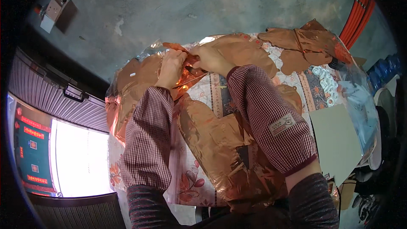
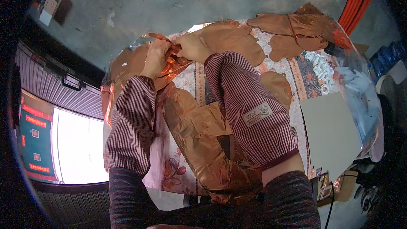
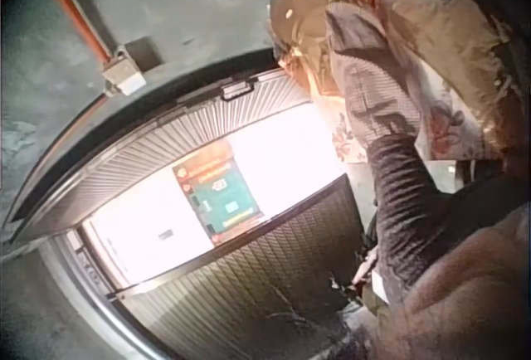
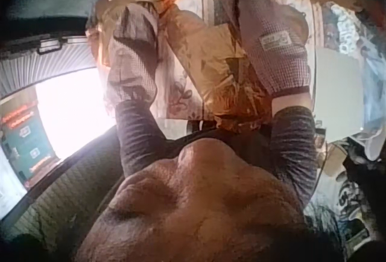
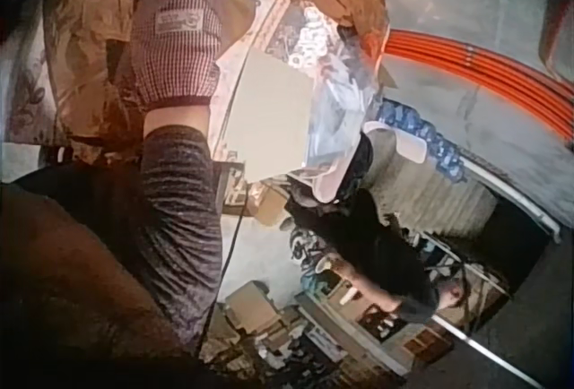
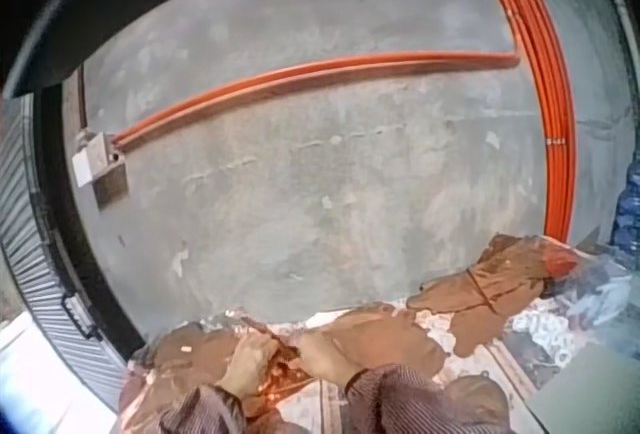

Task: The person folds a sheet of copper foil by hand, then mounts it onto a cardboard sheet for packaging.

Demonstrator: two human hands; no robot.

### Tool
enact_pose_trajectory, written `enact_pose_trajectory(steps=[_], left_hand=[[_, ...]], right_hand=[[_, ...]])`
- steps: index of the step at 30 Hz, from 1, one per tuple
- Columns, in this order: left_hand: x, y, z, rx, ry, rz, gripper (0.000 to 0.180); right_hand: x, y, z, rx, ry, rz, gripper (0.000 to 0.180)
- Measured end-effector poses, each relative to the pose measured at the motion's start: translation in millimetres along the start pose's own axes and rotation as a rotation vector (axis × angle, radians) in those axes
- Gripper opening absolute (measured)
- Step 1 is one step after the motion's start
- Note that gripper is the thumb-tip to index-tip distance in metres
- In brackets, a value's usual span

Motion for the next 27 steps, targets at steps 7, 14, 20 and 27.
enact_pose_trajectory(steps=[7,14,20,27], left_hand=[[3,2,-7,0.038,0.018,-0.003,0.016],[-4,6,11,0.307,0.11,-0.011,0.028],[32,20,-42,0.356,-0.22,-0.098,0.036],[24,10,-16,0.302,-0.083,-0.047,0.039]], right_hand=[[20,-2,-16,0.26,-0.006,-0.018,0.03],[14,4,-4,0.347,0.018,0.168,0.021],[8,-18,31,0.178,0.207,0.377,0.018],[11,-11,24,0.094,-0.054,0.262,0.021]])
Point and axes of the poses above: each hand's wrist, its own x-axis away from the middle knuckle, its own y-axis out of the palm, z = x × y, the point moved 6 cm from there along -x, towards the middle knuckle, and after that the axes turned 15 degrees about -z, right-handed, at the moved point
